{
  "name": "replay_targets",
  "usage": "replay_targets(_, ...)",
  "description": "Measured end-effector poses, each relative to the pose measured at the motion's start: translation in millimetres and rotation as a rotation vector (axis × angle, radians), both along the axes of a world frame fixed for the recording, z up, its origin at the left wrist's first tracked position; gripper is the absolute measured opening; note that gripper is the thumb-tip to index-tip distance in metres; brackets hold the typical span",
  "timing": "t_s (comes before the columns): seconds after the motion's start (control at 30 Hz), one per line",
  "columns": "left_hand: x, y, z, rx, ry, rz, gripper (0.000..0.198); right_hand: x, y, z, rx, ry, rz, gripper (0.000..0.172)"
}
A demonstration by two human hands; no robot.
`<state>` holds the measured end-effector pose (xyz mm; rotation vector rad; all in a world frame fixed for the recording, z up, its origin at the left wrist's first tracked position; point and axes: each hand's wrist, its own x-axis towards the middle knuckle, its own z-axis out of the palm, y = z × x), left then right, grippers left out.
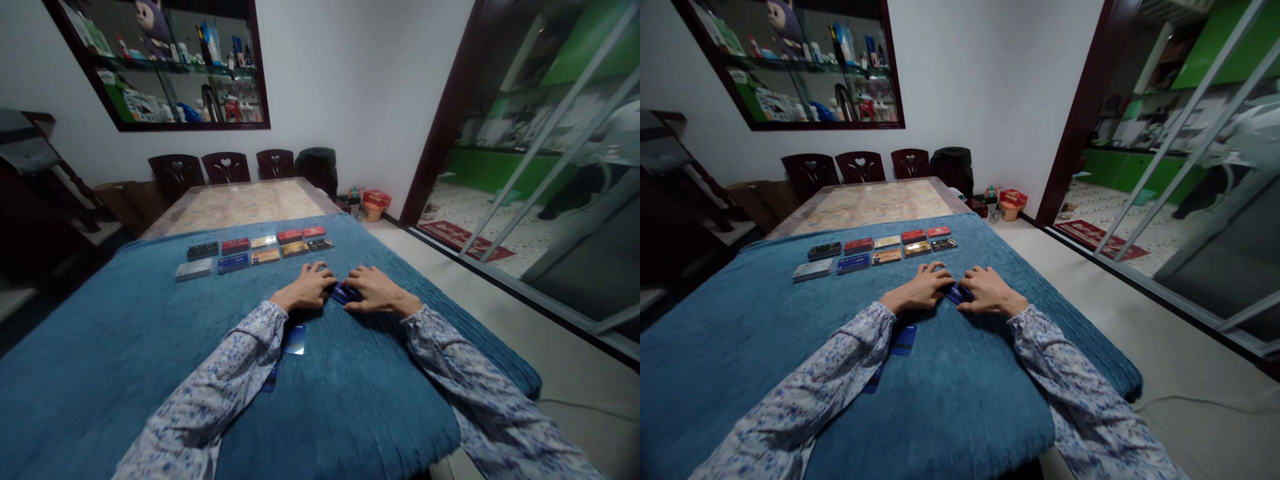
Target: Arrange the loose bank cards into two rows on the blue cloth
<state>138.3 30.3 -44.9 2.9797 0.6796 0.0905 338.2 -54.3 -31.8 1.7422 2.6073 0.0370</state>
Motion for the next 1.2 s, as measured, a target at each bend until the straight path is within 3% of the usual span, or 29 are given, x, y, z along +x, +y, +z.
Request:
replay_targets(0.43, 0, 11, -5.5, -0.034, -0.076, 0.039, 0.032, 16, 4, 3.5, 0.013, 0.116, 0.023, 0.032)
replay_targets(0.67, 2, 13, -5.8, -0.05, -0.115, 0.082, 0.042, 18, 6, 2.7, 0.093, 0.163, 0.01, 0.03)
replay_targets(0.8, 6, 15, -5.1, -0.047, -0.115, 0.096, 0.047, 19, 7, 0.5, 0.128, 0.194, -0.017, 0.029)
replay_targets(1.0, 12, 23, -3.2, -0.03, -0.17, 0.109, 0.038, 18, 9, -5.9, 0.211, 0.234, -0.127, 0.033)
replay_targets(1.2, 17, 23, -8.4, 0.004, -0.282, 0.174, 0.048, 16, 13, -14.3, 0.275, 0.199, -0.22, 0.032)
